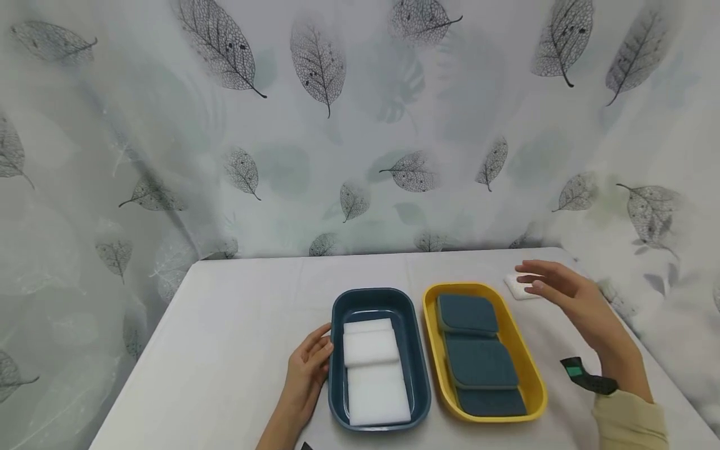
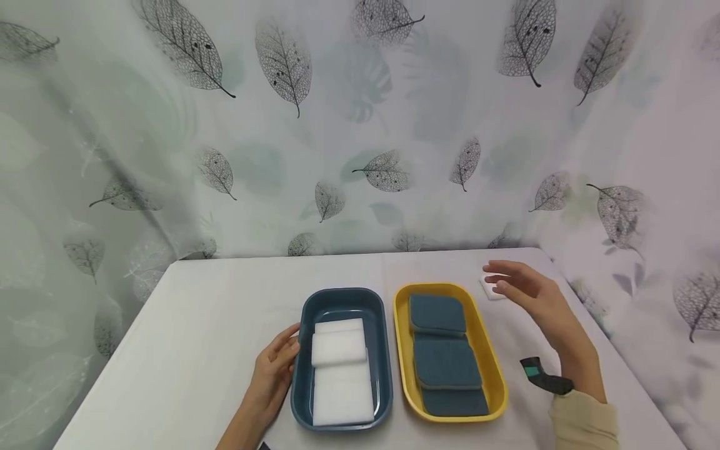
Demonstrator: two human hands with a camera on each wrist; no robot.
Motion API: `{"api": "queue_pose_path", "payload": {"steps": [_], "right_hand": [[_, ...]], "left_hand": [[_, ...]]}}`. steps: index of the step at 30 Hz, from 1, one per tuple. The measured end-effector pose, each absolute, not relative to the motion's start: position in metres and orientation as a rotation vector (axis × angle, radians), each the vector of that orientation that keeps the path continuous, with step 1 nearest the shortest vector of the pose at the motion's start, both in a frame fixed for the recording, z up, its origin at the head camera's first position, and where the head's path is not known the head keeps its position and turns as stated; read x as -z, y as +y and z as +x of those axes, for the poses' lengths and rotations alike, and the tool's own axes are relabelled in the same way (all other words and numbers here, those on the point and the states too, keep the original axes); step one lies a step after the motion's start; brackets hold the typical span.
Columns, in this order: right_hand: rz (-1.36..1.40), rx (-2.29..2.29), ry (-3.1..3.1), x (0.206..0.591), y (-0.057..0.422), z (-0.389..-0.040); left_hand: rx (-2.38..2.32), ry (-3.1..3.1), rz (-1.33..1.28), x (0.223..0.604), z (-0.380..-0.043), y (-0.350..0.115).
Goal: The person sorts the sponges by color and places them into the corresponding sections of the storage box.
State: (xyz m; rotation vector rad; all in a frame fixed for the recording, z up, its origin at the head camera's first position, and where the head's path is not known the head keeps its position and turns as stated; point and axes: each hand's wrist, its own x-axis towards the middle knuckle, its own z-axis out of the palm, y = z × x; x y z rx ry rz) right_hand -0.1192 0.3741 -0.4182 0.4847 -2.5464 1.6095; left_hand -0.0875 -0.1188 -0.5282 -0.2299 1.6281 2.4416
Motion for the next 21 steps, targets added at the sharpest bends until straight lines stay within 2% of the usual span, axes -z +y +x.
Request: {"api": "queue_pose_path", "payload": {"steps": [5, 12, 21], "right_hand": [[0.389, -1.931, -2.195, 0.451, 0.404, -0.135], [0.094, -2.158, -1.723, 0.489, 0.408, -0.141], [-0.487, -2.050, -1.577, 0.509, 0.411, -0.151]], "left_hand": [[-2.407, 1.639, -0.267, 0.528, -0.084, -0.119], [-2.412, 1.631, -0.210, 0.527, -0.077, -0.122], [-2.399, 1.651, -0.169, 0.524, -0.081, -0.120]]}}
